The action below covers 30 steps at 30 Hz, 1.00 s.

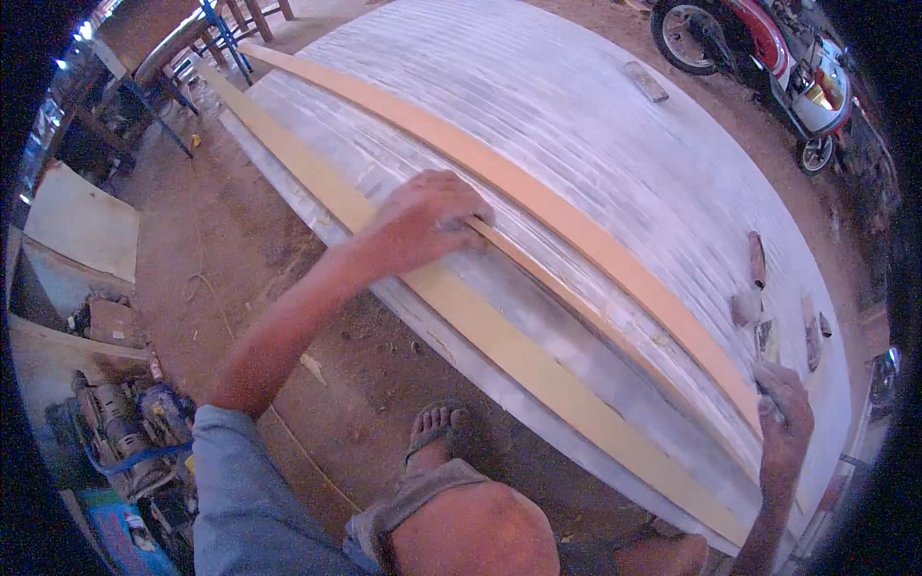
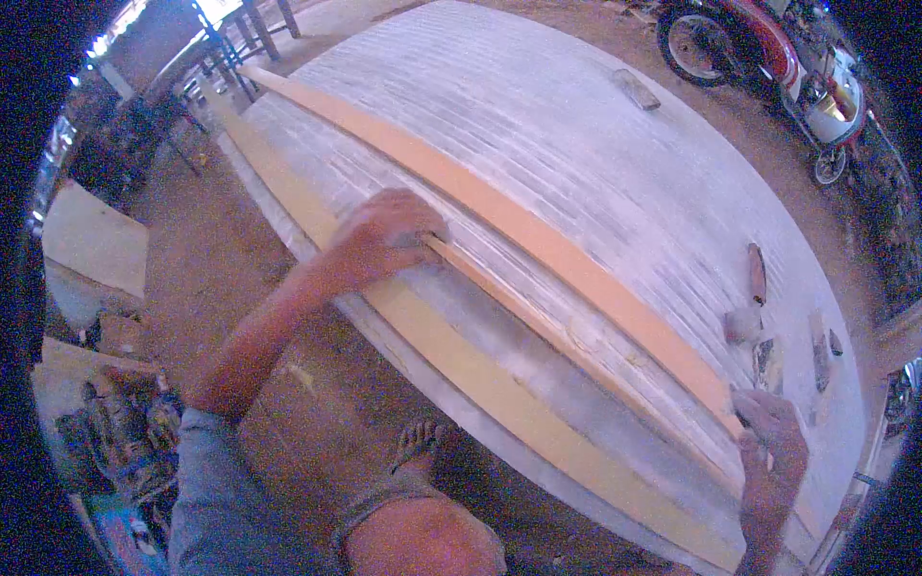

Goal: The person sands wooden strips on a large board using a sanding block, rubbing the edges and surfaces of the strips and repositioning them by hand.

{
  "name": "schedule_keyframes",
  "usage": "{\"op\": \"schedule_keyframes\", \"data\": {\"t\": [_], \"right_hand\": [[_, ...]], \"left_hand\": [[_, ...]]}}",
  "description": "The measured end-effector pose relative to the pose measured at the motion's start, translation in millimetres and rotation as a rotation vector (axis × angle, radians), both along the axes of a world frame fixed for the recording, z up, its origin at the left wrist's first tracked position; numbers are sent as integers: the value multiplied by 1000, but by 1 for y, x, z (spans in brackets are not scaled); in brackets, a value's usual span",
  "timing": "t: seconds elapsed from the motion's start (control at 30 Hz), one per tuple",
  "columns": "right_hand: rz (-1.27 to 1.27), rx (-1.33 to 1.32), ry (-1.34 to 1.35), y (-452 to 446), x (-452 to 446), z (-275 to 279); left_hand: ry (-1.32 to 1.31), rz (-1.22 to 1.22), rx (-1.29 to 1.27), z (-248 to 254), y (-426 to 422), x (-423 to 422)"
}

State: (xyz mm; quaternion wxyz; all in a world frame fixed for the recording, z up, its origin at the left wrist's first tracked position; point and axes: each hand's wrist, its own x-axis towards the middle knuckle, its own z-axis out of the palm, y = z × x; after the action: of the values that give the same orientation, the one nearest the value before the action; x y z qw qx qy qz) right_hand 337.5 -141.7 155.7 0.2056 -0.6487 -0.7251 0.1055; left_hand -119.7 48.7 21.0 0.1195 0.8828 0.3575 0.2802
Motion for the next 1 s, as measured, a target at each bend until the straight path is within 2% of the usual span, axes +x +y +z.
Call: {"op": "schedule_keyframes", "data": {"t": [0.1, 0.17, 0.27, 0.3, 0.37, 0.5, 0.63, 0.7, 0.77, 0.83, 0.9, 0.93, 1.0], "right_hand": [[124, -7, 62, 33, -42, -10], [222, -19, 78, 60, -80, -13], [325, -23, 162, 96, -134, -20], [347, -31, 195, 106, -150, -23], [403, -23, 230, 125, -172, -36], [525, -44, 311, 150, -207, -58], [581, -71, 260, 156, -228, -68], [537, -82, 139, 154, -230, -74], [490, -140, 94, 152, -229, -69], [441, -191, 48, 148, -229, -61], [382, -23, -42, 143, -229, -54], [383, -26, -45, 143, -232, -49], [514, 114, -139, 144, -242, -40]], "left_hand": [[-23, 60, 29, 1, 10, -20], [-15, 79, -261, 8, 14, -24], [-100, 46, -379, 8, 18, -26], [-108, 43, -380, 5, 20, -30], [-96, 8, -152, -4, 23, -45], [-105, 127, -168, -8, 30, -65], [-162, 78, -220, -6, 30, -69], [-181, 62, -246, -2, 31, -72], [-151, 65, -379, 2, 31, -74], [-160, 58, -362, -1, 32, -75], [-167, 59, -347, -3, 32, -76], [-156, 57, -355, -1, 31, -77], [-147, 50, -362, -2, 31, -78]]}}
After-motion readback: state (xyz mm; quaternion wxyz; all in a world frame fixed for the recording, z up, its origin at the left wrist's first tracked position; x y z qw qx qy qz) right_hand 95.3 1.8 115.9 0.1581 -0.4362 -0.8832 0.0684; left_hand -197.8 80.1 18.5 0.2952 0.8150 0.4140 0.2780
